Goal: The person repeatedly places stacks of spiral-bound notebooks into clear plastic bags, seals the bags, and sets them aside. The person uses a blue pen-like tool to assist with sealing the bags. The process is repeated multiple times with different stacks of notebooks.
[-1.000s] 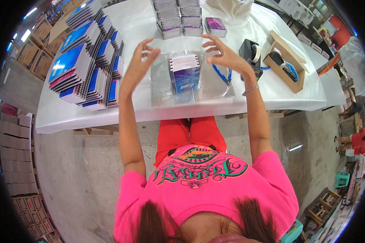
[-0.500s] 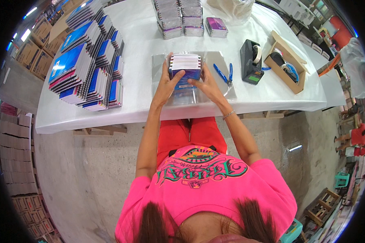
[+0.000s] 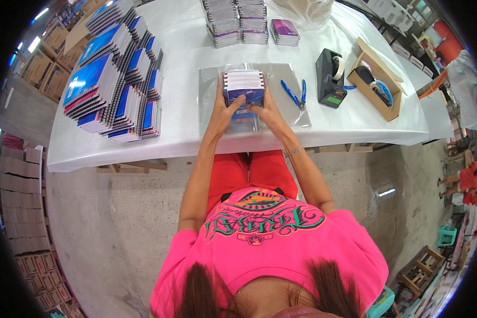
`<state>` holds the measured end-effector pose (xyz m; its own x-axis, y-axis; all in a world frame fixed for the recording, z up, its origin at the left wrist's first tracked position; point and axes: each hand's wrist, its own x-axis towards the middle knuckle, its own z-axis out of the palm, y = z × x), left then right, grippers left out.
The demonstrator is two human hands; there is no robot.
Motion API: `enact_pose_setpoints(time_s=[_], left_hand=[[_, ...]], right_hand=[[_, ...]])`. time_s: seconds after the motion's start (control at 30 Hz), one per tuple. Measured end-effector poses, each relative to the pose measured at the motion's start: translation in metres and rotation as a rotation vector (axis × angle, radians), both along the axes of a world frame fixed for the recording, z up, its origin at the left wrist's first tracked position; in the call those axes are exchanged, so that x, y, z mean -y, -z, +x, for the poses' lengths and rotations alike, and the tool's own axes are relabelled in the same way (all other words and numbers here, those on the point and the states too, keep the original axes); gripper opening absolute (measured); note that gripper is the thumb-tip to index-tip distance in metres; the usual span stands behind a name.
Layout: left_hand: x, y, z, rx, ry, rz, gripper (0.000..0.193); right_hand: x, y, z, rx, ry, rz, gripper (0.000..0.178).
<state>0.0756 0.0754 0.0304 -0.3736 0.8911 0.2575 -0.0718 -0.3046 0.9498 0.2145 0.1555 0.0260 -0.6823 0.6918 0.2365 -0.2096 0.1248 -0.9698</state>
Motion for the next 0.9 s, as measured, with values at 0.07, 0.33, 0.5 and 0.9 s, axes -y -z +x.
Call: enact_pose_setpoints(time_s=[0.07,0.33,0.5,0.9], left_hand=[[0.001,0.001,-0.001,-0.016,0.001,0.007,0.102],[0.014,-0.009,-0.007,-0.385,-0.291,0.070,0.096],[0.015,-0.016,-0.011,-0.647,-0.436,0.158,0.069],[0.009,-0.070,-0.035,-0.987,-0.161,0.124,0.030]], right_hand=[[-0.004,0.003,0.001,0.014,-0.006,0.025,0.106],[-0.014,-0.007,0.025,-0.027,0.168,0.162,0.107],[-0.013,-0.015,0.028,0.021,0.176,0.346,0.084],[-0.015,-0.036,0.016,0.077,0.197,0.597,0.035]])
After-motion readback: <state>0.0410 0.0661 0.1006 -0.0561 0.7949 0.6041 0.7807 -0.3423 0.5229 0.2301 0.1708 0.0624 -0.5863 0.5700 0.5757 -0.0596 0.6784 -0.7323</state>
